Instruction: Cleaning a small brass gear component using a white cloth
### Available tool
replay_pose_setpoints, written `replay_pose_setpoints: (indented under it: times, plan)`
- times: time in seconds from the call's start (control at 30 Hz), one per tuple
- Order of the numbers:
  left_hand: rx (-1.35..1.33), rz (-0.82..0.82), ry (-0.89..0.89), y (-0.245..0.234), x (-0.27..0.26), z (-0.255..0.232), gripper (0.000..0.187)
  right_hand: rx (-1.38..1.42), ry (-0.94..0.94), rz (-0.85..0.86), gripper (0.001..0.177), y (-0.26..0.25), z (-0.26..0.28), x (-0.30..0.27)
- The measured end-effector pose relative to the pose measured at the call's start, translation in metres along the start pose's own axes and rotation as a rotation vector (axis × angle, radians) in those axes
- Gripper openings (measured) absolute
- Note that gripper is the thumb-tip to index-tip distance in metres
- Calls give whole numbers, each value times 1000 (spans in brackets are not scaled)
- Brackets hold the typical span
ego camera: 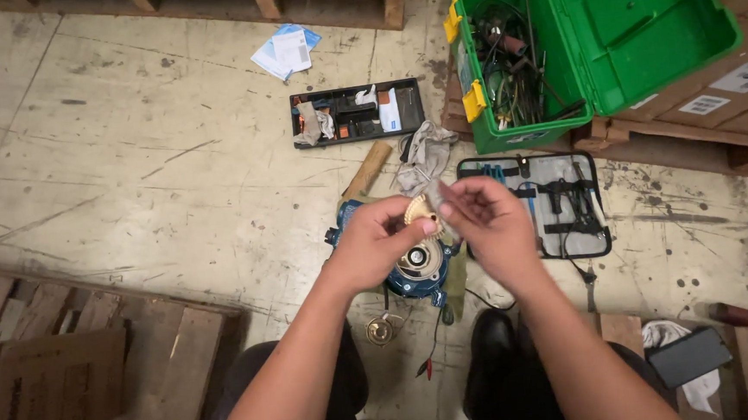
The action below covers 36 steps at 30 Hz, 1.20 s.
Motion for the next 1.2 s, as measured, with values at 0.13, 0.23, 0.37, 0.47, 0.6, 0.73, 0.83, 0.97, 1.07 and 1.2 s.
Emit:
replay_pose_setpoints:
  times: [0.13,0.23,0.37,0.47,0.6,0.73,0.83,0.97,1.07,1.2]
  plan:
    - [18,51,19,6,1,-2,4,-83,-51,-18,21,-1,-22,3]
    - [5,38,47,8,1,3,3,-87,-83,47,5,-11,-18,3]
    - [-20,47,25,7,-2,-2,6,-157,-56,151,9,-16,-14,5]
    - [-73,31,-14,8,-3,10,6,-149,-56,118,6,-12,-17,2]
    - [-99,-32,-24,3,-4,15,10,-132,-9,212,17,-10,10,-2]
    - [-91,-57,-6,13,-5,21,10,-135,-47,146,12,-10,-3,0]
    - [-71,-62,-2,15,-10,5,7,-112,-35,99,9,-13,-2,-5]
    - [-9,-24,-4,14,-9,-14,7,-187,-1,168,16,-12,-2,-3]
    - [54,-3,-17,20,-12,-19,6,-229,-6,113,19,-16,-21,1]
    - [104,-2,-19,18,-10,-34,10,-123,-5,246,8,-18,3,5]
Point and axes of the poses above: each hand's wrist, its own x-axis towards the middle knuckle, its own y-axis out of the palm, z = x × y, the point moved 3 cm from there along x, towards the middle knuckle, and after that the axes turned 1 degree about -x, right-handed, at the moved point
